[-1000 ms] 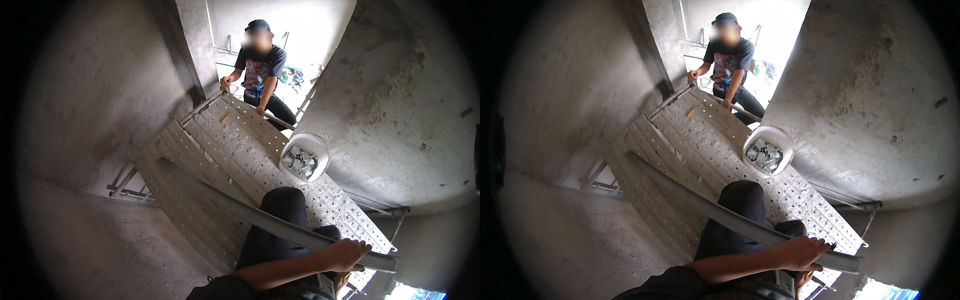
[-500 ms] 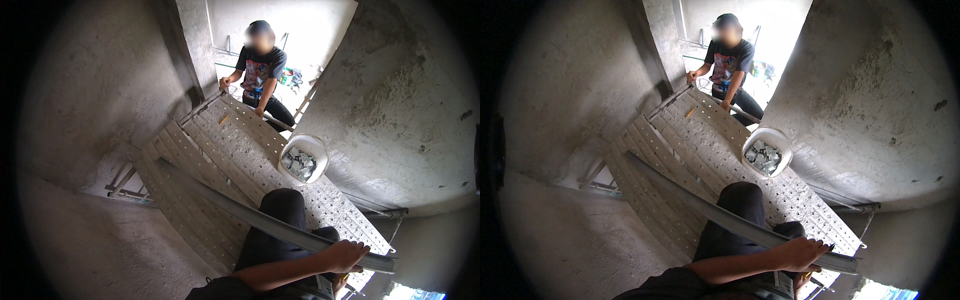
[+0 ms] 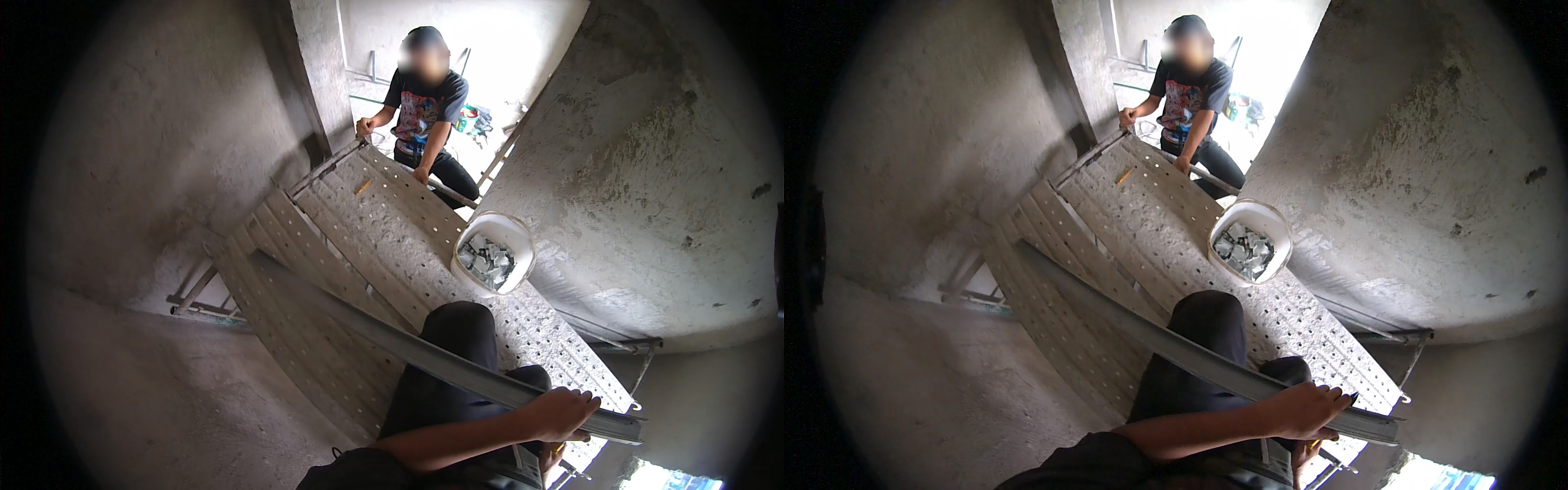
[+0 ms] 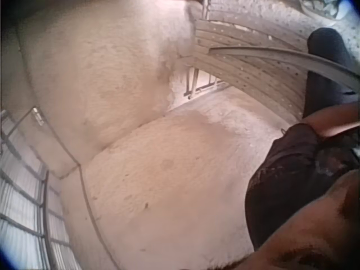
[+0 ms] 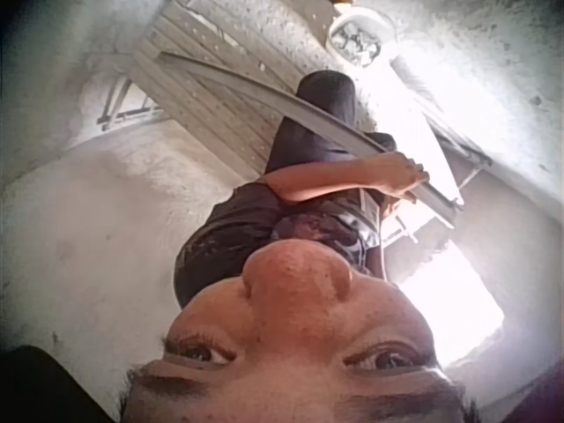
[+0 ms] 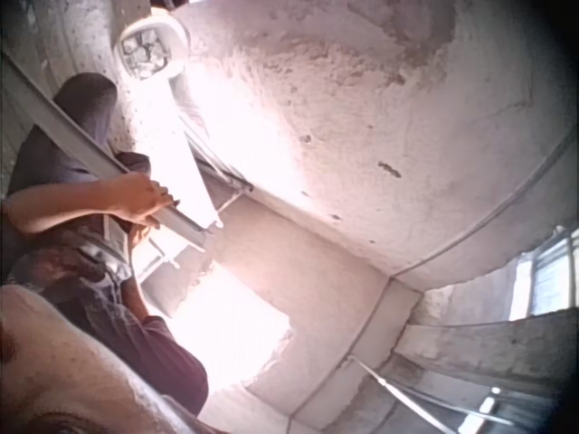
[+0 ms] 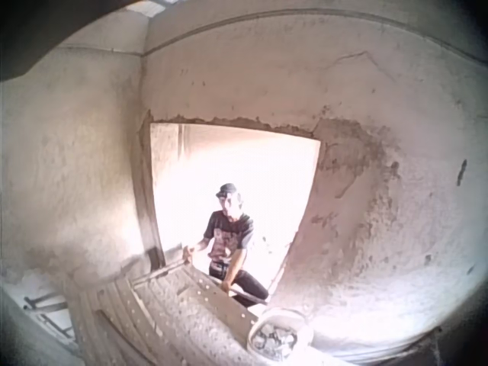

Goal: The person sits on a metal scaffolding platform and uses tin snips to cut a long metal bar. They hold the bar with their left hand and operate the snips with their right hand, cutting the bar into smaller pieces. Another person is visible in the background observing the work.

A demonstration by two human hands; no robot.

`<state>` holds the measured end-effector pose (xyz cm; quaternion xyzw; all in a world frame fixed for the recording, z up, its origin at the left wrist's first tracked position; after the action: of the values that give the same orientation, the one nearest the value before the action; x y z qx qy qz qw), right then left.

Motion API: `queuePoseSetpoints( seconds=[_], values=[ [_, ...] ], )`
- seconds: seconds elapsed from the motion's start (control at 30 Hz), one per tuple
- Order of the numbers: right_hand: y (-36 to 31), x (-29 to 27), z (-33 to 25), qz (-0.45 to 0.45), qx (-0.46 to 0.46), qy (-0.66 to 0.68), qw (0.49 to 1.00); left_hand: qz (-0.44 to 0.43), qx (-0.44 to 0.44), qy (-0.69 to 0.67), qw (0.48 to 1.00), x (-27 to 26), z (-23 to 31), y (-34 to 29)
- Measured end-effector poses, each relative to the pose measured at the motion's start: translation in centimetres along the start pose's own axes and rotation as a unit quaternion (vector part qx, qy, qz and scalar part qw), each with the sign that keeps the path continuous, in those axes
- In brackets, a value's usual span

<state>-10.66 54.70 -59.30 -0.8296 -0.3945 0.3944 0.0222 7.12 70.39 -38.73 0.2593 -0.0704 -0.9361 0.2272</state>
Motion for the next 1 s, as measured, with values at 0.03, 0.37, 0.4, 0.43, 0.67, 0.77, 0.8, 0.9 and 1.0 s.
queuePoseSetpoints(
  seconds=[0.03, 0.37, 0.4, 0.43, 0.67, 0.77, 0.8, 0.9, 1.0],
  values=[
    [-0.2, -0.2, 0.0, 0.000, 0.000, -0.001, 1.000, 0.000, -0.001, -0.001, 1.000, 0.0, 0.0, 0.0],
    [-2.3, -1.8, -0.6, -0.024, -0.049, 0.034, 0.998, -0.021, -0.018, -0.034, 0.999, -0.9, -0.2, 0.0],
    [-2.1, -2.2, -1.2, -0.038, -0.076, 0.049, 0.995, -0.028, -0.022, -0.032, 0.999, -1.1, -0.3, 0.1],
    [-2.3, -3.1, -2.0, -0.048, -0.099, 0.062, 0.992, -0.045, -0.044, -0.026, 0.998, -1.2, -0.3, 0.4],
    [-3.8, -9.9, -6.9, -0.094, -0.080, 0.053, 0.991, -0.033, -0.065, -0.010, 0.997, -3.2, 1.0, 0.8],
    [-5.6, -12.6, -8.9, -0.085, -0.097, 0.048, 0.991, -0.044, -0.068, -0.029, 0.996, -3.2, 2.2, 1.4],
    [-5.9, -13.0, -9.3, -0.075, -0.094, 0.024, 0.992, -0.050, -0.072, -0.038, 0.995, -3.7, 1.9, 1.7],
    [-7.1, -14.1, -9.9, -0.077, -0.089, 0.034, 0.992, -0.061, -0.070, -0.084, 0.992, -3.8, 2.0, 1.2],
    [-7.9, -15.4, -9.4, -0.071, -0.081, 0.034, 0.994, -0.081, -0.085, -0.096, 0.988, -3.4, 2.4, 1.0]
  ],
)
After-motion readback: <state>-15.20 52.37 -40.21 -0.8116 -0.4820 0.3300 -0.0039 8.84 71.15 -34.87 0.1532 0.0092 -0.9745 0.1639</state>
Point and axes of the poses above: each hand's wrist, its own y-axis towards the middle knuckle, its own x-axis out of the palm, z = x × y, the point moved 8 cm from there along y, towards the middle knuckle, and after that the axes turned 6 degrees about -y, right-handed, at the moved point
